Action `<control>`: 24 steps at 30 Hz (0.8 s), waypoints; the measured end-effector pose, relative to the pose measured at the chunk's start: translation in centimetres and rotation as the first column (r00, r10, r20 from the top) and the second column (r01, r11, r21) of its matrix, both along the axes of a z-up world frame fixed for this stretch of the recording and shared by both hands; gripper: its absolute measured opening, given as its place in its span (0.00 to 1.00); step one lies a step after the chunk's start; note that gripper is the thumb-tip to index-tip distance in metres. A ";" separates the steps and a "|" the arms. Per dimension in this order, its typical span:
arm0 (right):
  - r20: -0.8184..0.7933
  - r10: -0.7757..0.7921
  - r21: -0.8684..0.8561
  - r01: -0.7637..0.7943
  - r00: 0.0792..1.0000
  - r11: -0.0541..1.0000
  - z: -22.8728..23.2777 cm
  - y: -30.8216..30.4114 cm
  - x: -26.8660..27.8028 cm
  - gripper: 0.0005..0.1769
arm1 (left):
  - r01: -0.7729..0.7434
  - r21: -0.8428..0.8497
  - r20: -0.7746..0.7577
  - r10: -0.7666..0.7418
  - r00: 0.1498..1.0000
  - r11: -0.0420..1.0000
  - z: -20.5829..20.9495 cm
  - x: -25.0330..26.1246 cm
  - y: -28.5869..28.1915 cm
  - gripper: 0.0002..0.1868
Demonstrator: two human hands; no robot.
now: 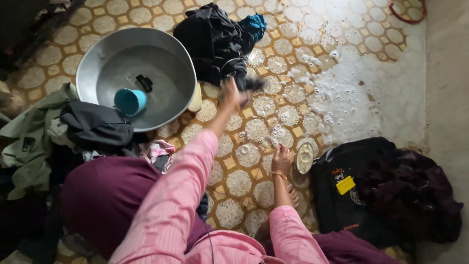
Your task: The person sits on a tiled floor and hand-washes clothes using a yellow bar of soap and water from a metal basin. They scrub a dark garment and then a pink and white patterned cloth, repeatedly rubbing and rinsing them on the floor.
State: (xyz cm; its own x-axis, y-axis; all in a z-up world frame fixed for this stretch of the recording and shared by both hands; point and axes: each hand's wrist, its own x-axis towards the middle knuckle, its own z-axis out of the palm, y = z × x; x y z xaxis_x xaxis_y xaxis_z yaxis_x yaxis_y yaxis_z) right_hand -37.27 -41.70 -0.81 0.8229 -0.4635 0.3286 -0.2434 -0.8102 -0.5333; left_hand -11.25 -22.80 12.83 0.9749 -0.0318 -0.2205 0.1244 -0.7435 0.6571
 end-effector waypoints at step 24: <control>-0.166 -0.109 0.986 0.167 0.980 -0.003 -1.4 4.5 8.2 0.12 | -0.253 -0.656 -0.686 -0.422 0.593 0.711 -8.9 7.0 14.3 0.19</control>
